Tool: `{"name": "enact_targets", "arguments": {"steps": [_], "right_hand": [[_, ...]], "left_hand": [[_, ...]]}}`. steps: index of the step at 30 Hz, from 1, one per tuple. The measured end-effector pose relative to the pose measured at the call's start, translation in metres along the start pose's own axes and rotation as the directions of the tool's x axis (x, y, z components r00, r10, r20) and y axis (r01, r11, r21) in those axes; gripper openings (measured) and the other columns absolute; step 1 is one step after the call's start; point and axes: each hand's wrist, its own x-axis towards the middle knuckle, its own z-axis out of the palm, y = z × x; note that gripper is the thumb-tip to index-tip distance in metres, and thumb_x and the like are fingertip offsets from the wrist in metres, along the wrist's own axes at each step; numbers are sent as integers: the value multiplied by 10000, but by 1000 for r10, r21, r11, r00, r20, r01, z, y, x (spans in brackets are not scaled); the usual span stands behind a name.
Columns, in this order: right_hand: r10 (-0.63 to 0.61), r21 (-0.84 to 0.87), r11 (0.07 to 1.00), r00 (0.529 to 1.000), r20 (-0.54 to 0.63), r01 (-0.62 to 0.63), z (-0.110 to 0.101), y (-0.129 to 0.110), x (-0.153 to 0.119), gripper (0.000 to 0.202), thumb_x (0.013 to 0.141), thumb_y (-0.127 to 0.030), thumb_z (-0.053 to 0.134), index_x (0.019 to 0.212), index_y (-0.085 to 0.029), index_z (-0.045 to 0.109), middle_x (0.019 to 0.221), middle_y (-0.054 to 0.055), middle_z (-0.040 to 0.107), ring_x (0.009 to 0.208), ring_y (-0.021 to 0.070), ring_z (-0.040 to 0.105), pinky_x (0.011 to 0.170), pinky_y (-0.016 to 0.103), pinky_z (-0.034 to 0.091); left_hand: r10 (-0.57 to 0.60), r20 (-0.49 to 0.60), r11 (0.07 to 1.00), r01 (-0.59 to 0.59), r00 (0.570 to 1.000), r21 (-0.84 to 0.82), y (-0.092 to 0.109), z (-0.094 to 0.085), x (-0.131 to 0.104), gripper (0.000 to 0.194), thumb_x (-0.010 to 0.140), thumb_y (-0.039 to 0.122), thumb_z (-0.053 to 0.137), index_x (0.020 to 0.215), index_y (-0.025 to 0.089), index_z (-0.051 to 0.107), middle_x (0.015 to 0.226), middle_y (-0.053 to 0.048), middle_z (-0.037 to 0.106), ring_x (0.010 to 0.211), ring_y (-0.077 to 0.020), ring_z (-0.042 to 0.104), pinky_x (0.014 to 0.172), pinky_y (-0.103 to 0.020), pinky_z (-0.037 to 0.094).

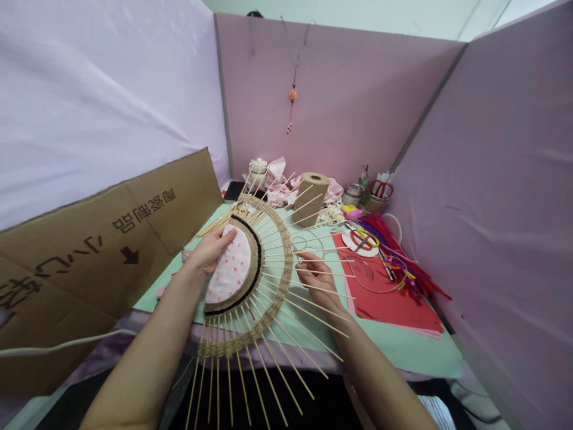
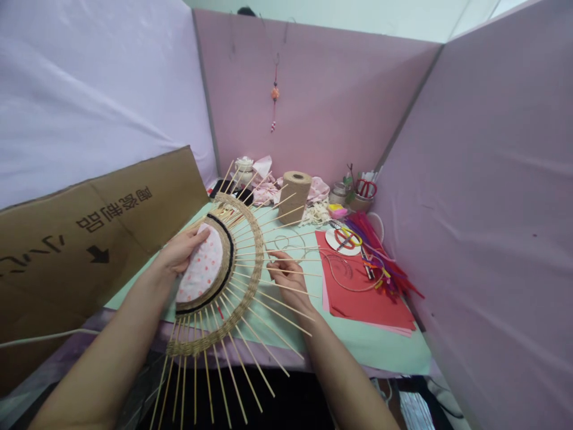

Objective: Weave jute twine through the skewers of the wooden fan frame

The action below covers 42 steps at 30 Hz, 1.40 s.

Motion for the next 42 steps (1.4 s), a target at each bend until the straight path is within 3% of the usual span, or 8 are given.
{"name": "enact_targets", "arguments": {"steps": [5,8,15,22,26,33,37,42], "right_hand": [[-128,-113,986,989,-70,119,-1,5,-2,338,750,-356,673,1061,-226,706,689,-6,628,512,89,431,487,226,339],[-223,-259,945,973,-57,202,-2,1,-4,212,766,-354,648,906,-235,754,977,67,718,741,173,610,613,280,466],[-294,-336,900,956,-1,276,-3,-7,-1,205,796,-337,620,926,-253,756,988,57,744,950,230,669,887,390,506],[-228,-156,964,972,-64,216,4,-30,6,222,771,-380,662,918,-231,736,1122,56,703,872,201,664,743,320,530],[-170,-21,985,983,-76,169,14,-44,21,303,758,-371,667,1026,-232,690,939,33,730,689,153,631,587,257,495],[-293,52,953,952,-89,298,31,-76,62,291,711,-338,671,977,-220,680,940,34,705,795,166,636,649,266,503],[-204,57,976,974,-95,210,26,-86,59,293,646,-390,704,863,-195,685,781,24,685,656,149,602,526,242,457],[-96,48,994,987,-125,103,20,-65,33,280,614,-370,732,838,-204,697,749,5,696,594,134,580,543,254,465]], "left_hand": [[27,11,999,-27,1000,-37,6,5,-6,279,666,311,770,863,150,657,716,-35,721,596,-156,666,586,-246,543],[18,25,997,-16,1000,-70,7,8,-7,230,690,271,750,857,145,656,722,-36,721,600,-154,666,589,-246,544],[3,0,991,-3,1000,-135,9,11,-10,132,786,182,648,909,137,667,749,-47,731,634,-153,683,644,-249,560],[42,21,966,-36,999,-255,24,36,-9,110,862,170,559,868,137,664,730,-41,730,631,-136,684,634,-228,556],[45,13,940,-38,999,-340,22,51,5,75,848,178,592,849,147,661,743,-26,733,653,-125,687,695,-232,559],[38,-14,930,-41,999,-366,35,68,40,170,860,293,593,782,144,622,724,-52,721,738,-177,707,765,-313,572],[39,-48,920,-55,998,-388,15,76,26,151,857,312,595,840,163,612,766,-43,727,833,-187,707,815,-317,564],[-23,-39,940,8,999,-341,-39,75,3,211,871,360,551,840,170,637,797,-85,728,876,-252,701,825,-394,563]]}}
